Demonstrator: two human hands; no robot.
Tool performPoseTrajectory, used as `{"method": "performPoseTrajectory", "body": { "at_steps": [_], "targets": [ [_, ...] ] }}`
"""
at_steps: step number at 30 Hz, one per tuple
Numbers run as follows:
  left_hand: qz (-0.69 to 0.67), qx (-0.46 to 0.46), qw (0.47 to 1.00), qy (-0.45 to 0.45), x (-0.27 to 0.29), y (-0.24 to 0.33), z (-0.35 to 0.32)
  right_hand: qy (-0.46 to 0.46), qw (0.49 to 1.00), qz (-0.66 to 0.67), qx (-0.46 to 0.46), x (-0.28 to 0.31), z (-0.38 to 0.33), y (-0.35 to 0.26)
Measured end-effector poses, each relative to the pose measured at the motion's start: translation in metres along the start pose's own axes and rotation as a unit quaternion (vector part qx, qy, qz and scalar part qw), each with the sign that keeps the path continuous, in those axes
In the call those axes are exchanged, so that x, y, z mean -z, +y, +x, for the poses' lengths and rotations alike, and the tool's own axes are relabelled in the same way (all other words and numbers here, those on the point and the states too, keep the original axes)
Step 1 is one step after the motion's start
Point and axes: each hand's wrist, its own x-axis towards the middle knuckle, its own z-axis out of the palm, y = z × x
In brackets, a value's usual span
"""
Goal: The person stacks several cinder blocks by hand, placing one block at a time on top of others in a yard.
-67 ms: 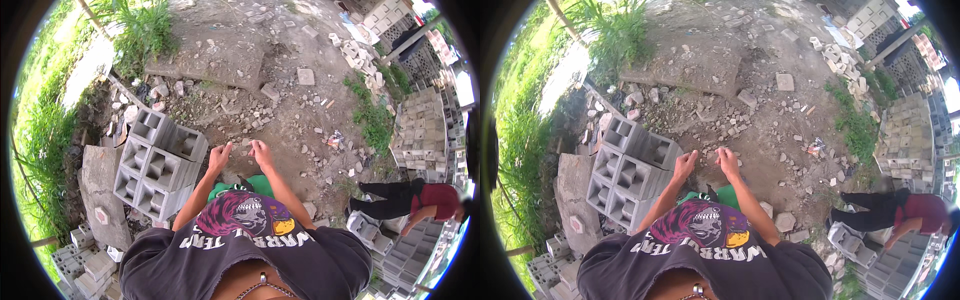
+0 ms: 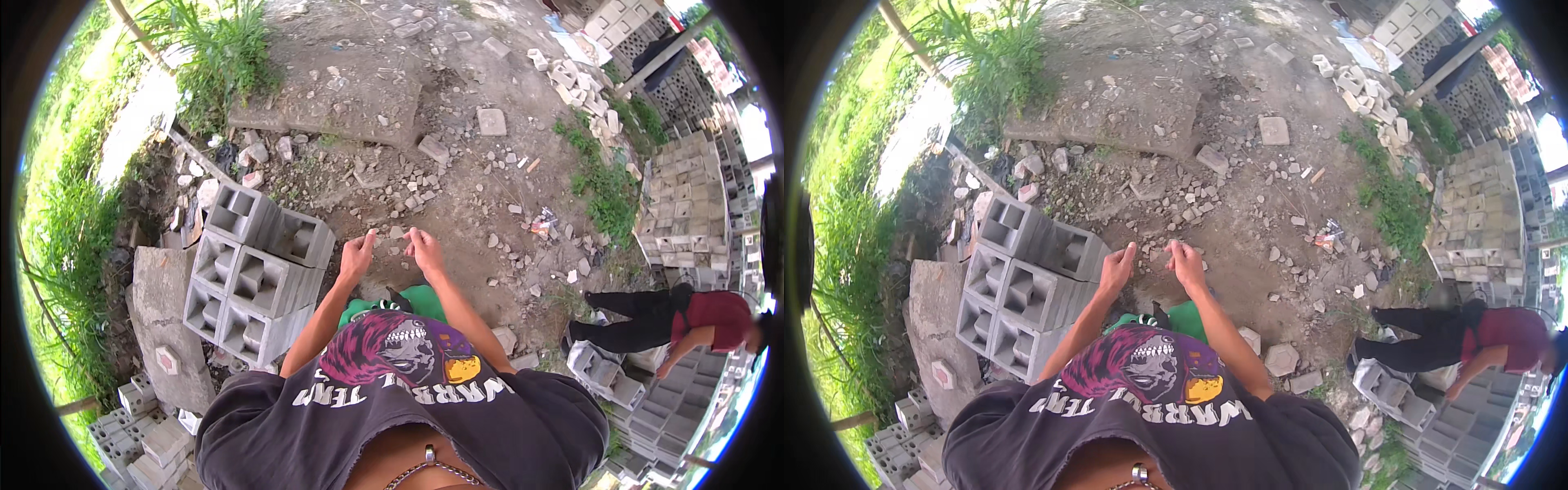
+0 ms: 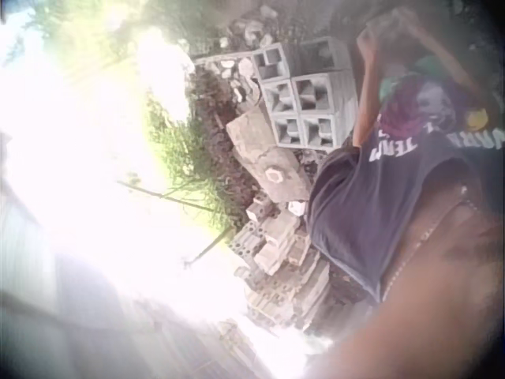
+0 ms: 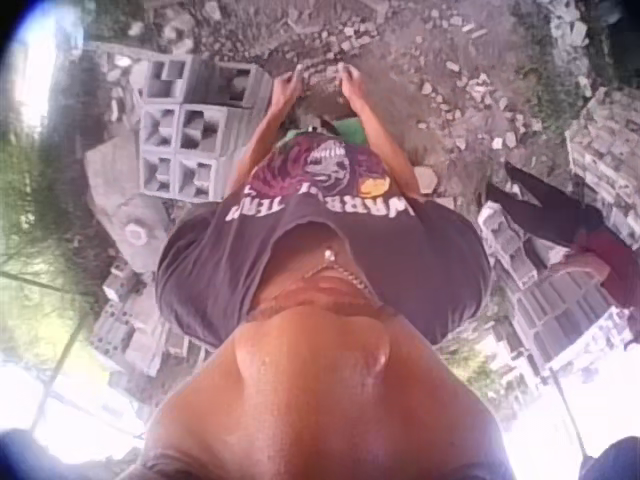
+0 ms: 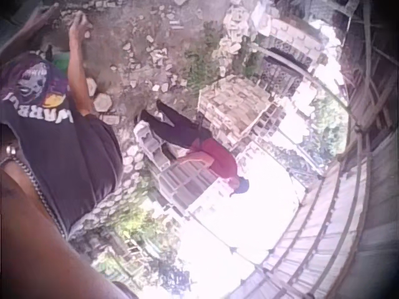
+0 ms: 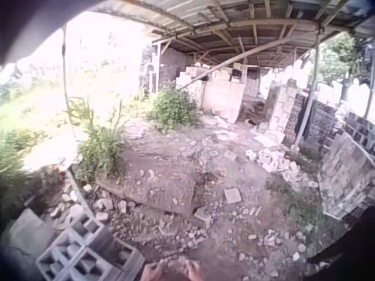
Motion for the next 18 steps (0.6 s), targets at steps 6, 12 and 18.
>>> {"method": "performPoseTrajectory", "body": {
  "at_steps": [6,12,18],
  "targets": [
    [-0.088,-0.048,0.993,-0.064,-0.099,0.03,0.027,0.053,0.996,0.025,-0.067,0.095,0.01,-0.018],
    [-0.152,-0.078,0.975,-0.141,-0.171,0.077,0.032,0.141,0.985,0.093,0.041,0.172,0.036,-0.034],
    [-0.1,-0.117,0.973,-0.171,-0.216,0.096,0.037,0.167,0.977,0.127,0.039,0.222,0.027,-0.03]
  ]
}}
